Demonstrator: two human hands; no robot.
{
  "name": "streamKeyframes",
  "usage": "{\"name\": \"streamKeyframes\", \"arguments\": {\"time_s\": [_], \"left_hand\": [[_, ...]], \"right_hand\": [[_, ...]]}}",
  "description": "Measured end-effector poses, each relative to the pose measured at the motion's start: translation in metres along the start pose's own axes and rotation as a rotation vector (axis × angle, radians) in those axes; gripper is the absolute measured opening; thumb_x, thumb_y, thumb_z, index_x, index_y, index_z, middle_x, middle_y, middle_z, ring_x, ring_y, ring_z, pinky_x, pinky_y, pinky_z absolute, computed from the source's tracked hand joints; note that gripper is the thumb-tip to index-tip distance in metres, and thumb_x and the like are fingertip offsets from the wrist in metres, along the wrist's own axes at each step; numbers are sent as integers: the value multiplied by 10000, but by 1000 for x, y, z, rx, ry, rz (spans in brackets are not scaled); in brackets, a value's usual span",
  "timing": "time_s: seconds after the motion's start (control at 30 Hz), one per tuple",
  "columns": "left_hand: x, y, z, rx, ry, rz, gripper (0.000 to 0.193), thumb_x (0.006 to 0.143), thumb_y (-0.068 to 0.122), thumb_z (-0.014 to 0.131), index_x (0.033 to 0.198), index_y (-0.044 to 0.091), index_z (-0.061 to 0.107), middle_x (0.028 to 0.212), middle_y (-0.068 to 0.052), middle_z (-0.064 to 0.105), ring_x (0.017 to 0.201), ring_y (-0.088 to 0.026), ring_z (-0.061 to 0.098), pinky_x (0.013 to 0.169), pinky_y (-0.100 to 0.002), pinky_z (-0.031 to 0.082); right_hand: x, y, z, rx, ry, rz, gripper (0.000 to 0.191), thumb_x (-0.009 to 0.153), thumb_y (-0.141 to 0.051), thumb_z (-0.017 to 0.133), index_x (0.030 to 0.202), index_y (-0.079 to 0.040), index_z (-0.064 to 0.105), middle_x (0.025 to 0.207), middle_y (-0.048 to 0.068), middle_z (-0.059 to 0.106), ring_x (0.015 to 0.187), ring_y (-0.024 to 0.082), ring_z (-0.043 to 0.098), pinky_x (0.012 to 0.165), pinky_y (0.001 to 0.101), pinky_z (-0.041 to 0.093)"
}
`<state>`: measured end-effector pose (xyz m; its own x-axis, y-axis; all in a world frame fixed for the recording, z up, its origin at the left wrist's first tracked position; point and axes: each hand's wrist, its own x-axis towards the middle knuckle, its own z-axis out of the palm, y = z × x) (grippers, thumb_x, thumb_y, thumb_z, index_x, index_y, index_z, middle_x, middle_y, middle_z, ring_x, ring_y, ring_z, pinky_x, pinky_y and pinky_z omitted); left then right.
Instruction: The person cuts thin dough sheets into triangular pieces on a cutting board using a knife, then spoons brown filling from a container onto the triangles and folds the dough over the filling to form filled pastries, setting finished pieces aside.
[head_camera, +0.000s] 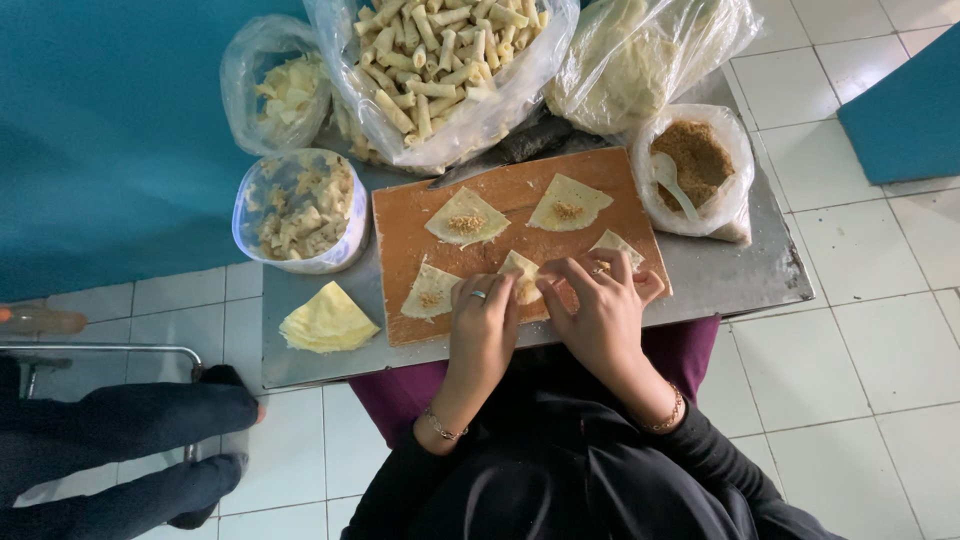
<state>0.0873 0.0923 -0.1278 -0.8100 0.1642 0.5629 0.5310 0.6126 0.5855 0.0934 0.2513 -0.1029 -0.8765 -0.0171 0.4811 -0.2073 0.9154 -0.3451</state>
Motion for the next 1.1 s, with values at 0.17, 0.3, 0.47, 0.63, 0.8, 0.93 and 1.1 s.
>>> {"name": "streamKeyframes", "arguments": {"time_s": [0.17,0.3,0.47,0.63,0.8,0.93,1.1], "left_hand": [[3,1,-4,-17,0,-9,276,916,0,661,1191,22,664,1054,-139,691,1015,-327,651,940,-451,474],[3,0,-6,-8,-31,8,261,908,14,673,1168,31,661,1026,-122,702,975,-320,657,905,-457,476],[3,-3,-3,-16,-32,-41,290,922,21,676,1210,3,651,956,-137,683,919,-327,659,872,-469,494],[3,-14,-6,-61,-69,54,255,948,4,639,1202,-5,648,1011,-141,689,966,-340,658,900,-473,500],[1,-18,0,-98,-71,-16,91,942,27,692,1015,-27,698,1141,-148,650,963,-286,693,836,-398,557],[1,-21,2,-145,-90,-63,94,917,26,725,956,-58,707,1227,-159,614,900,-240,714,770,-357,583],[4,-23,-8,-177,-185,-60,167,893,66,765,1012,-45,729,1284,-162,590,908,-241,715,788,-367,587]], "right_hand": [[-5,-5,4,24,89,9,293,891,-344,768,1160,-240,723,951,-128,746,1146,177,602,981,492,254],[-8,-9,8,35,95,-50,396,890,-307,759,1276,-246,698,974,-159,753,1135,158,605,1004,492,241],[-11,-9,11,46,58,-114,449,923,-271,730,1366,-242,665,1010,-170,764,1148,176,600,994,502,236],[-13,2,11,106,-7,-129,405,955,-216,693,1358,-208,650,1097,-150,773,1215,194,587,998,496,256],[-4,17,3,203,-141,-155,399,920,-210,710,1314,-218,651,1172,-118,754,1226,180,596,982,503,284],[8,24,-8,258,-240,-186,570,831,-233,741,1385,-177,620,1171,-77,727,1234,220,575,989,523,296],[19,27,-10,207,-251,-300,522,823,-311,775,1324,-217,662,1097,-27,738,1153,203,592,952,515,294]]}}
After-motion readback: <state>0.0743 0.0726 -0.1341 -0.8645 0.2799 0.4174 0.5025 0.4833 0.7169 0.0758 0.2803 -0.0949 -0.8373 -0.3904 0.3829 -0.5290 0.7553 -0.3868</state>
